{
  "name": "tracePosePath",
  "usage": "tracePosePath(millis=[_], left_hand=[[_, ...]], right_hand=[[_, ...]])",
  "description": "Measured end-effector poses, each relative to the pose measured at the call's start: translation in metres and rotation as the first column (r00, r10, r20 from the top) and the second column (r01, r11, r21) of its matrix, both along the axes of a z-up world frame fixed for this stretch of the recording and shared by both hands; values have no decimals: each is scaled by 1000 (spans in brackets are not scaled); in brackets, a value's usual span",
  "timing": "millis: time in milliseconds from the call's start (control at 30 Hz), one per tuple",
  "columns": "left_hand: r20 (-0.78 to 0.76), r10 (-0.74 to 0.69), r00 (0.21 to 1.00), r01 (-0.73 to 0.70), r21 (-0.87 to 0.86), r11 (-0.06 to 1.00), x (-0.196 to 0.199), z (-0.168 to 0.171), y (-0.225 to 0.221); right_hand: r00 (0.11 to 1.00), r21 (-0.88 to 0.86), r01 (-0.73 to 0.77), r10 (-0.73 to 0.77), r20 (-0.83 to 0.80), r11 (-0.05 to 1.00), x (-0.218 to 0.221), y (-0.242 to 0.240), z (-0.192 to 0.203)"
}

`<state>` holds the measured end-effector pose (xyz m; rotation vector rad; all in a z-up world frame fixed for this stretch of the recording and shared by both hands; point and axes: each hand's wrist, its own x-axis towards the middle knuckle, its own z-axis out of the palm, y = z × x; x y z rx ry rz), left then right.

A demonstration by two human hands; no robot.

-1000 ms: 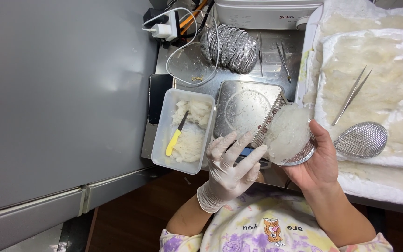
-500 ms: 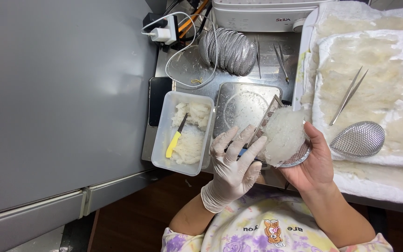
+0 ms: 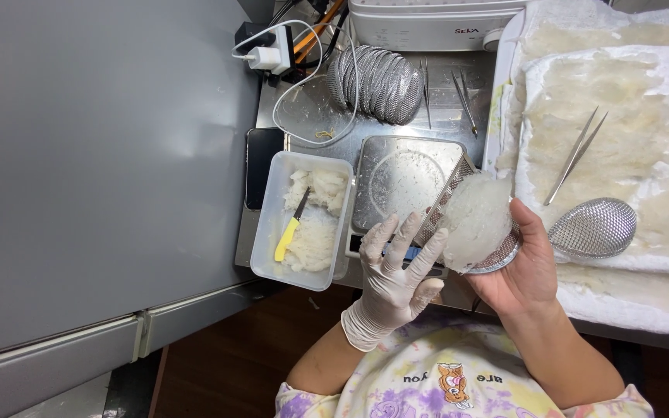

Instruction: The person fills metal mesh molds with a white fibrous material using gloved hands and tweezers. They weigh the filled molds on a digital scale, adjust the contents, and place them into a multi-tiered rack.

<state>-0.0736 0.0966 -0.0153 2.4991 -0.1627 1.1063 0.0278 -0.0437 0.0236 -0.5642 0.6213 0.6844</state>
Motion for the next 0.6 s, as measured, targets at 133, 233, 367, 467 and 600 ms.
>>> tracePosePath(millis=[133, 233, 367, 467, 600], left_hand=[[42, -9, 999, 11, -40, 999, -2, -19, 4], [102, -31, 994, 47, -154, 987, 13, -7, 9], [-63, -131, 989, 114, -223, 968, 42, 18, -7], [-185, -333, 925, 291, -220, 931, 66, 9, -36], [-295, -442, 847, 414, -156, 897, 93, -10, -76]], right_hand=[[999, -12, 13, -13, 32, 1000, 0, -5, 11], [996, 25, 77, -79, 50, 997, 6, -22, 17], [958, 20, 207, -207, 197, 978, 20, -65, 11], [901, 57, 335, -338, 272, 940, 29, -97, 3], [860, 81, 415, -420, 291, 906, 37, -121, 12]])
